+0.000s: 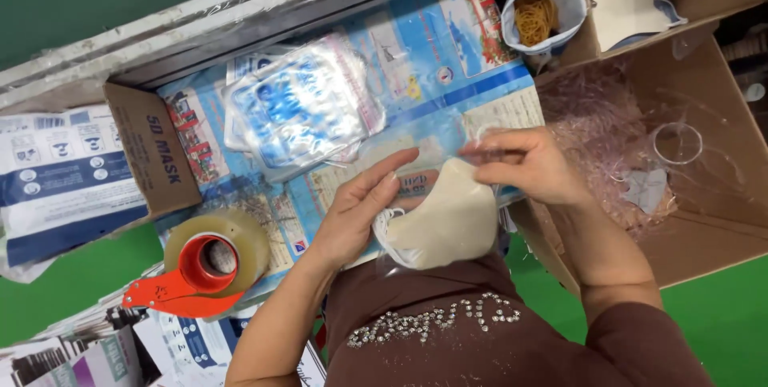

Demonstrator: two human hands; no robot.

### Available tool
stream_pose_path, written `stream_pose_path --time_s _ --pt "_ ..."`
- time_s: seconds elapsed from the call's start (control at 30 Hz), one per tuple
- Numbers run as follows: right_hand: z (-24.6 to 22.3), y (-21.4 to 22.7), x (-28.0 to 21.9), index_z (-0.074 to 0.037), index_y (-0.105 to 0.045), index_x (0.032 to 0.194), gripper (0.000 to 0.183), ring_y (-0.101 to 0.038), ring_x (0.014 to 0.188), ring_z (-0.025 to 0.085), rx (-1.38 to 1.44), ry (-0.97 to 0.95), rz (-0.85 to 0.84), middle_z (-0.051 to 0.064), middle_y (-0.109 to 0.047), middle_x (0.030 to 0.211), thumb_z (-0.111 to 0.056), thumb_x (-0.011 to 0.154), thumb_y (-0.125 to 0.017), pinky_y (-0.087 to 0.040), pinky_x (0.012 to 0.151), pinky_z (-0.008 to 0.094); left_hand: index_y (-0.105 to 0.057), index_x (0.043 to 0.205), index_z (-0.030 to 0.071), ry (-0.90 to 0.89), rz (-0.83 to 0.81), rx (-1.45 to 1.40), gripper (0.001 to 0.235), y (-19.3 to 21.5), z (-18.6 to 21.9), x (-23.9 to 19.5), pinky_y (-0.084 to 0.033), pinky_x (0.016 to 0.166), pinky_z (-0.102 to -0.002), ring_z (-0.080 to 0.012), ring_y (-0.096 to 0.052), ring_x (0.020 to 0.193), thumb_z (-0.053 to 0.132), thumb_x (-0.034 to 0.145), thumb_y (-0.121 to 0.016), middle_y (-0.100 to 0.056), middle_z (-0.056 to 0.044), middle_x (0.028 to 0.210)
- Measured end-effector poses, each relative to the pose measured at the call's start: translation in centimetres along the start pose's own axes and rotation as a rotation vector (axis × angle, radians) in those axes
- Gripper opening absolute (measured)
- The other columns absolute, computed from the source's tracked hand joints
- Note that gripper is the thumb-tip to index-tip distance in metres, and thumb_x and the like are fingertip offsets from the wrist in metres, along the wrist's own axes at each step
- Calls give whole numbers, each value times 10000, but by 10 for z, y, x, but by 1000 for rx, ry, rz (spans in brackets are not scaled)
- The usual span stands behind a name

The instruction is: Packing several face masks into a small plastic bag and sealing it.

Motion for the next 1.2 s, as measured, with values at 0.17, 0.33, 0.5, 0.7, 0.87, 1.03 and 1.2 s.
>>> stream_pose_path --time_s 0.17,0.33,0.5,0.7,0.87,1.03,1.2 --pt "53 -5 8 78 -769 997 169 -632 734 148 184 -76 -121 96 -710 890 70 830 -742 -493 638 267 -540 1454 -2 -40 22 67 452 33 -17 -17 -537 969 -351 -227 -673 1132 219 1060 -540 -687 -127 1283" --pt "67 -8 4 69 -764 959 104 -649 866 218 421 87 -241 143 -698 921 45 864 -730 -502 772 327 -670 1203 -51 -190 -45 154 239 74 -51 -15 -515 989 -346 -213 -670 1090 112 1064 -565 -716 -120 1165" --pt "20 -22 7 45 -762 924 113 -656 918 234 551 170 -339 181 -692 983 -35 892 -690 -500 829 335 -702 1077 -28 -226 -86 219 211 63 -15 -16 -499 964 -315 -175 -655 1037 93 1006 -544 -722 -85 1083" --pt "31 -16 24 34 -685 998 199 -676 945 176 108 105 -123 129 -683 1005 111 824 -743 -566 839 301 -697 1069 2 -139 23 489 134 61 6 -15 -458 766 -262 -111 -574 880 73 966 -652 -693 -49 1003" --pt "51 40 57 -15 -677 1117 251 -702 808 144 484 212 311 78 -719 948 48 882 -738 -571 712 264 -716 1051 34 -185 297 627 145 80 54 1 -564 790 -225 -75 -710 879 7 911 -691 -763 -34 971" --pt "85 34 70 0 -703 1084 174 -688 753 115 345 201 383 68 -724 912 -10 913 -734 -559 668 252 -553 1305 23 -809 555 122 293 148 165 -10 -528 812 -279 -150 -663 941 -31 1036 -658 -662 -94 1111" --pt "119 16 84 10 -732 1070 155 -666 759 78 112 144 410 56 -711 872 -37 923 -748 -553 692 226 -354 1618 144 -1119 280 -72 679 164 185 16 -544 976 -311 -131 -593 971 -71 1051 -659 -588 -87 1232"
Point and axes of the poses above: each hand's wrist, its own x-axis towards the middle knuckle, its own y-axis out of the back of the hand, z = x × y, the point moved 9 cm from there along x, towards the middle knuckle
